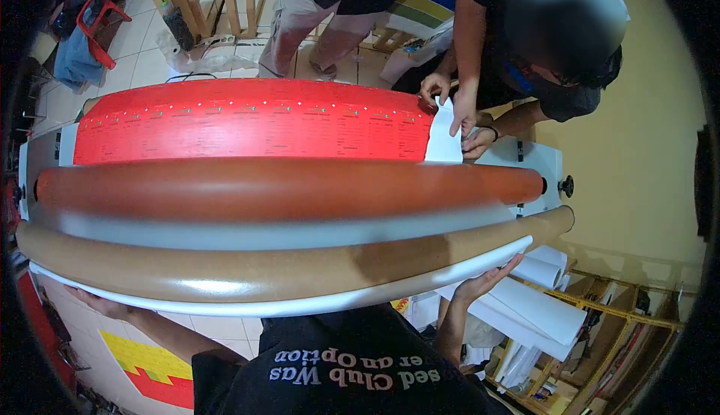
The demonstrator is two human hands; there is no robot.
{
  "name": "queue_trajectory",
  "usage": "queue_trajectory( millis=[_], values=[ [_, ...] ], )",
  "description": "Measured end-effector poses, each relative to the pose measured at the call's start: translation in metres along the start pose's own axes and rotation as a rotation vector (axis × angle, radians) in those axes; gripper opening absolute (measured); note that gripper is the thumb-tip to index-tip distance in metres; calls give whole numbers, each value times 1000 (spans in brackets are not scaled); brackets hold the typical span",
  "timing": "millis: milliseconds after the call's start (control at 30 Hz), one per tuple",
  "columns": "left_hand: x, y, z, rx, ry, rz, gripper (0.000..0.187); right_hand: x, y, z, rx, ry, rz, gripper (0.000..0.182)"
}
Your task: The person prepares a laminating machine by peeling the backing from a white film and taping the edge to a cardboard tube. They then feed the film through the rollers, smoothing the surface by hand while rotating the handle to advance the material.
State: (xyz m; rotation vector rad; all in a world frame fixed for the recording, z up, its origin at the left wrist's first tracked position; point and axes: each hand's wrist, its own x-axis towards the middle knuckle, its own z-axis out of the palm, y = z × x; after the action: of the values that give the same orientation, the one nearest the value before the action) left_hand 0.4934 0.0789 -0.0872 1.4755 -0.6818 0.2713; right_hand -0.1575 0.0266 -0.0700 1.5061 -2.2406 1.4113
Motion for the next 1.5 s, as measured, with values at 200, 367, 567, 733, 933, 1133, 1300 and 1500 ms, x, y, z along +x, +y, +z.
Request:
queue_trajectory(
  millis=[200,367,567,733,933,1133,1300,1500],
  values=[
    [-2,8,4,185,16,43,60,0,3,-4,-12,-14,-1,82],
    [-1,-3,-2,196,-33,143,61,1,0,-1,19,-10,-16,82],
    [1,-6,-4,121,-23,74,60,1,-3,-3,-51,-19,7,84],
    [1,-6,-4,159,-39,102,58,0,0,-1,-21,-15,-18,86],
    [1,-7,-5,169,-53,118,57,0,3,-4,-11,-41,-16,85],
    [0,4,3,71,-2,6,56,0,1,-4,35,-58,17,85],
    [2,-9,-6,167,-68,139,54,0,6,-3,49,-67,-33,84],
    [1,-6,-8,234,-100,187,52,-1,8,-4,10,-53,-61,80]
  ],
)
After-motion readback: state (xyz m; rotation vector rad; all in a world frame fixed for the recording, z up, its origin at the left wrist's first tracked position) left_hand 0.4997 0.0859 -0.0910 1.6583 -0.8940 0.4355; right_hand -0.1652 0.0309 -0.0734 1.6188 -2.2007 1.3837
